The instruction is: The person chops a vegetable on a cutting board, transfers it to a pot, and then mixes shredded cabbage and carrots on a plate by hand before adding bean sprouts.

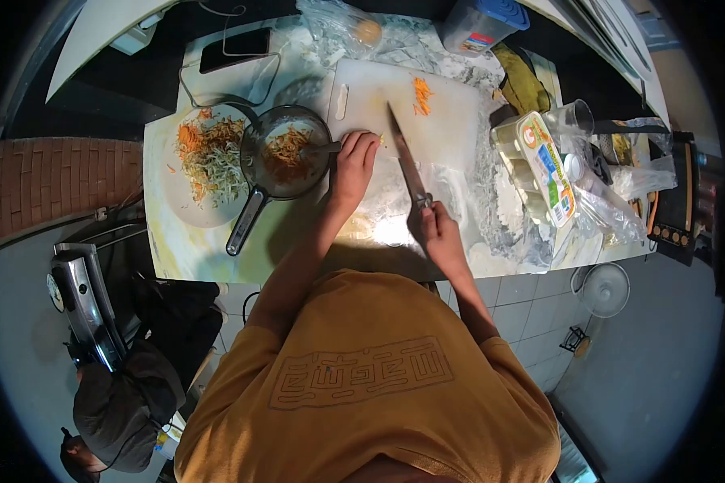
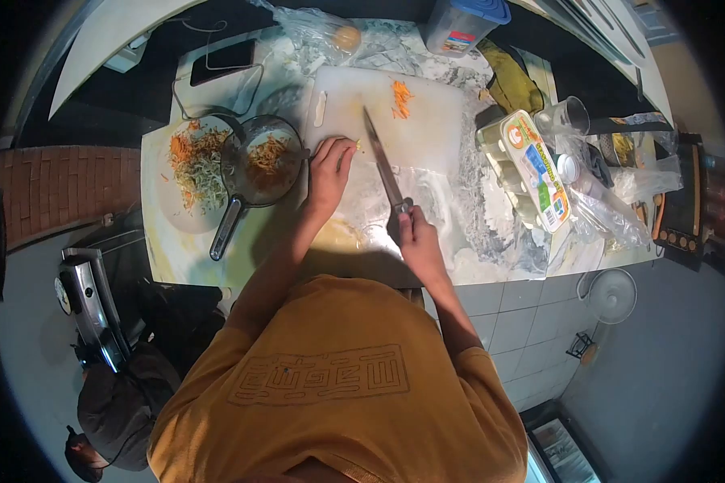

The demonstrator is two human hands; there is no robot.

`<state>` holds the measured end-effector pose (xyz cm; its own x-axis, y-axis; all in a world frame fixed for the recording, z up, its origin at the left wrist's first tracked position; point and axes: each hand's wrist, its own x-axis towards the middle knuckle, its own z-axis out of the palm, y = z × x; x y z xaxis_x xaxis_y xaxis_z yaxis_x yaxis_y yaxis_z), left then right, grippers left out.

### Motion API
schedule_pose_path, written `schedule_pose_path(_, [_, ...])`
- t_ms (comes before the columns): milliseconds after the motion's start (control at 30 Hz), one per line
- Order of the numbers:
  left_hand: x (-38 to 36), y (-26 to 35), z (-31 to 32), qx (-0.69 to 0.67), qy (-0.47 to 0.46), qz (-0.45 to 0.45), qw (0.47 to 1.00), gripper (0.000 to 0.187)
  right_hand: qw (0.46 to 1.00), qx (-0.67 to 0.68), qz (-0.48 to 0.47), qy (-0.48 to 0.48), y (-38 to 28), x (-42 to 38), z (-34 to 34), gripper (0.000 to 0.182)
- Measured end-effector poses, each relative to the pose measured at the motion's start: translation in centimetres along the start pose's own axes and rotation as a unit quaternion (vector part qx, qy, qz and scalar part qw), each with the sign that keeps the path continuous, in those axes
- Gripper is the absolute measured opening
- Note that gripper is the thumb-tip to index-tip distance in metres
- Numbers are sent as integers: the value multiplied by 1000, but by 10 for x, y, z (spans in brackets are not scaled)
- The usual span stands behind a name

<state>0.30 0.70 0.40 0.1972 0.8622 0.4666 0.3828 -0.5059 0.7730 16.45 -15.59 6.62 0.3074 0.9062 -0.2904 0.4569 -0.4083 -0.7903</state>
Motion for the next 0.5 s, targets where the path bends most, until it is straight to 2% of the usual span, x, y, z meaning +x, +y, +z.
schedule_pose_path(33, [0,2,0,4,6,2,1000,10,999,-15,21,-33,0,-2,2,27])
schedule_pose_path(67, [0,2,0,9,11,3,1000,10,1000,-19,-3,-24,9,-2,8,26])
schedule_pose_path(400, [0,-2,1,1,-19,16,1000,13,997,-70,13,22,-6,-3,1,21])
schedule_pose_path(500, [-2,-1,3,-16,-8,-16,1000,15,999,-44,-3,5,-11,-6,2,22])
